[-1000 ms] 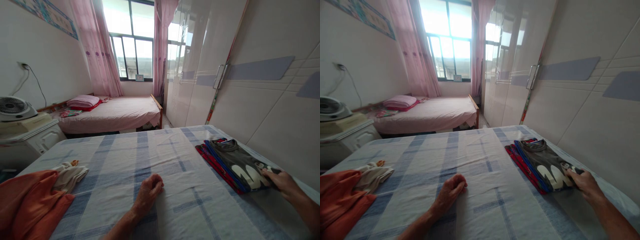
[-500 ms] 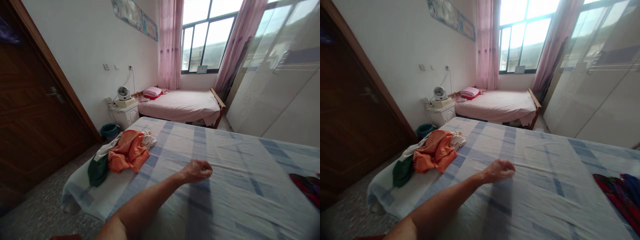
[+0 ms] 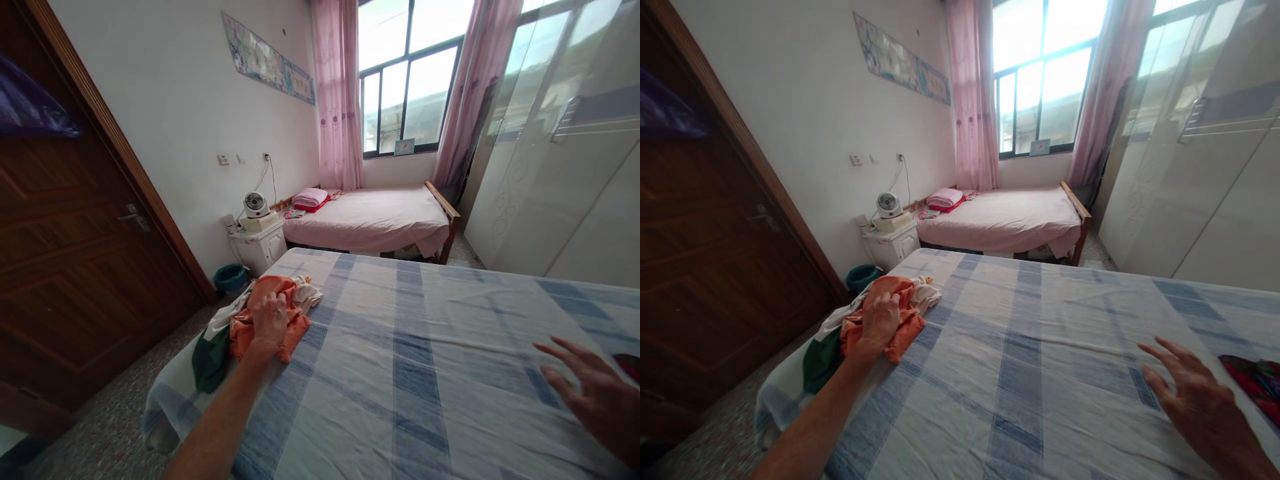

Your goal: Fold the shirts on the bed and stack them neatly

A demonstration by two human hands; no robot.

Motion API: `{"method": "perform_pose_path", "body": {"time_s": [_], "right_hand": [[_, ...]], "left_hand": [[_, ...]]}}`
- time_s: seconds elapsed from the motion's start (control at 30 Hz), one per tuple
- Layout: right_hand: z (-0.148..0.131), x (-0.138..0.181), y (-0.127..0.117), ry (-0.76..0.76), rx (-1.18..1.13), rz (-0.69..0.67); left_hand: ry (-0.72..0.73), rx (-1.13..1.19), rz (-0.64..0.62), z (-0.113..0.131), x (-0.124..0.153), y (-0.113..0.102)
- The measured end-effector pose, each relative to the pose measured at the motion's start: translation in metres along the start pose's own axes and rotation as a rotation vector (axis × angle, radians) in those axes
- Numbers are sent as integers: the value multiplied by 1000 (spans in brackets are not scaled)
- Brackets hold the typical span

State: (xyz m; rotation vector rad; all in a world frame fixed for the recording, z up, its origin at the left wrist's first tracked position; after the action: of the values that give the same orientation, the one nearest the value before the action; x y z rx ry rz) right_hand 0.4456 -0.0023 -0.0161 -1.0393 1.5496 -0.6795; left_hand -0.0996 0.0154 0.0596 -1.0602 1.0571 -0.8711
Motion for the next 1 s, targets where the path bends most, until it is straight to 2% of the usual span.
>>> {"method": "perform_pose_path", "body": {"time_s": [0.1, 0.2, 0.23, 0.27, 0.33, 0.4, 0.43, 0.53, 0.63, 0.7, 0.8, 0.93, 1.0], "right_hand": [[-5, 3, 25, -4, -14, -105], [-4, 10, 32, -14, -33, -112], [-3, 11, 31, -23, -43, -102], [-4, 12, 30, -28, -53, -91], [-6, 12, 27, -29, -71, -80], [-11, 11, 24, -21, -89, -82], [-13, 11, 22, -16, -98, -89], [-22, 12, 17, -5, -123, -104], [-29, 13, 9, 13, -141, -97], [-33, 12, 4, 28, -165, -97], [-37, 11, -2, 10, -244, -107], [-40, 13, 1, -66, -324, -145], [-43, 14, 4, -62, -330, -165]], "left_hand": [[21, 65, -14, -3, -1, 0], [81, 174, -49, 7, -3, -13], [120, 281, -63, 15, -3, -20], [166, 450, -87, 25, -3, -28], [257, 944, -175, 55, -1, -47], [332, 1440, -307, 92, 3, -69], [367, 1600, -364, 112, 5, -79], [460, 1884, -417, 162, 9, -108], [476, 2020, -380, 188, 9, -117], [428, 2054, -399, 191, 8, -106], [273, 1986, -534, 180, 5, -66], [60, 1659, -737, 145, 8, 4], [40, 1489, -733, 126, 12, 29]]}}
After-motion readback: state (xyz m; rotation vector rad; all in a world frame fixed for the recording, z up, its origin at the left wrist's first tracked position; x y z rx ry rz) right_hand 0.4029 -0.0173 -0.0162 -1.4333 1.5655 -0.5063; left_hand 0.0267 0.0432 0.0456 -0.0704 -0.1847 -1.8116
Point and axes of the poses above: each hand's wrist, its own x-axis away from the middle knuckle, its own y-axis out of the palm, z = x × y, the point moved 3 cm from there along -x, towards the middle knuckle, and after that the axes turned 5 degrees about -z, right-handed, at the moved point
